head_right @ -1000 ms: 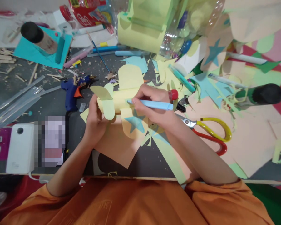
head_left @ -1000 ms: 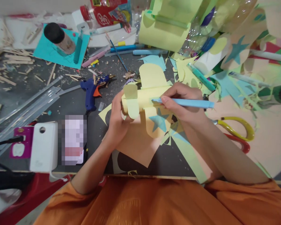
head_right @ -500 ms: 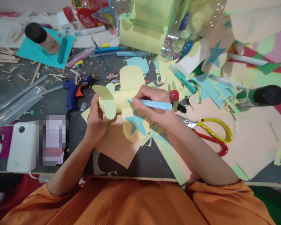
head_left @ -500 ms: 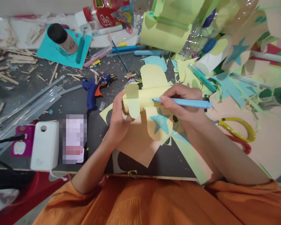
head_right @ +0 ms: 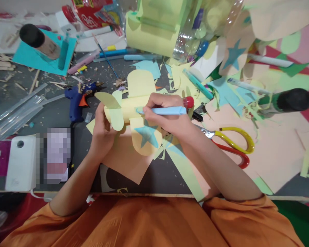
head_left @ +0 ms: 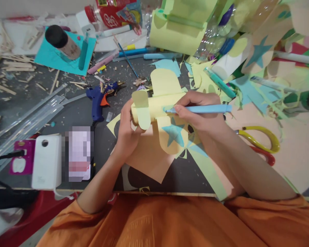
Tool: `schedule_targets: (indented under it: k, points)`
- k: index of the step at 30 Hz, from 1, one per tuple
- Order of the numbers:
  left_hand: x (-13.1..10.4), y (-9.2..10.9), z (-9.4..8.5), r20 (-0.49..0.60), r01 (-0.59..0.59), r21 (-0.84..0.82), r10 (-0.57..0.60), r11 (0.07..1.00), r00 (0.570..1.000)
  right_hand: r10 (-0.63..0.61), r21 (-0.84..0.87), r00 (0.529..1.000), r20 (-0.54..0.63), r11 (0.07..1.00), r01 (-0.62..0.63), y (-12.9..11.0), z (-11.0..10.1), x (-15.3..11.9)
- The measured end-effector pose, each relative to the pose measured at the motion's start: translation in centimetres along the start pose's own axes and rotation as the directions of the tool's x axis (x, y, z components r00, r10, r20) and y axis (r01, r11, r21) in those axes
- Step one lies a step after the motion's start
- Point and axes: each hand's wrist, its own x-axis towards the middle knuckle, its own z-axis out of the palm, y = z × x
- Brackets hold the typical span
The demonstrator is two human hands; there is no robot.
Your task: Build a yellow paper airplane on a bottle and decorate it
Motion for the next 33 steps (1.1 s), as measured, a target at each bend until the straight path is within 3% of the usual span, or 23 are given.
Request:
schedule_targets:
  k: [11,27,33]
  points:
    - [0.0,0.0,0.0,-0.016,-0.017,-0.003,0.017,1.000,1.000,-0.044,0.022,0.997,-0.064,0.999,0.045,0.5,0.3,-0.1]
    - [0.0,-0.7,-0.2,0.046,0.037,-0.094,-0.033,0.995,0.998,0.014,0.171,1.000,-0.021,0.985,-0.010,-1.0,-0.2,0.2]
    - [0.0,-0.7,-0.4,0.070,-0.026,-0.048,0.029,0.999,0.997,0.001,0.220,0.999,-0.039,0.975,0.008,-0.2,0.2,0.2]
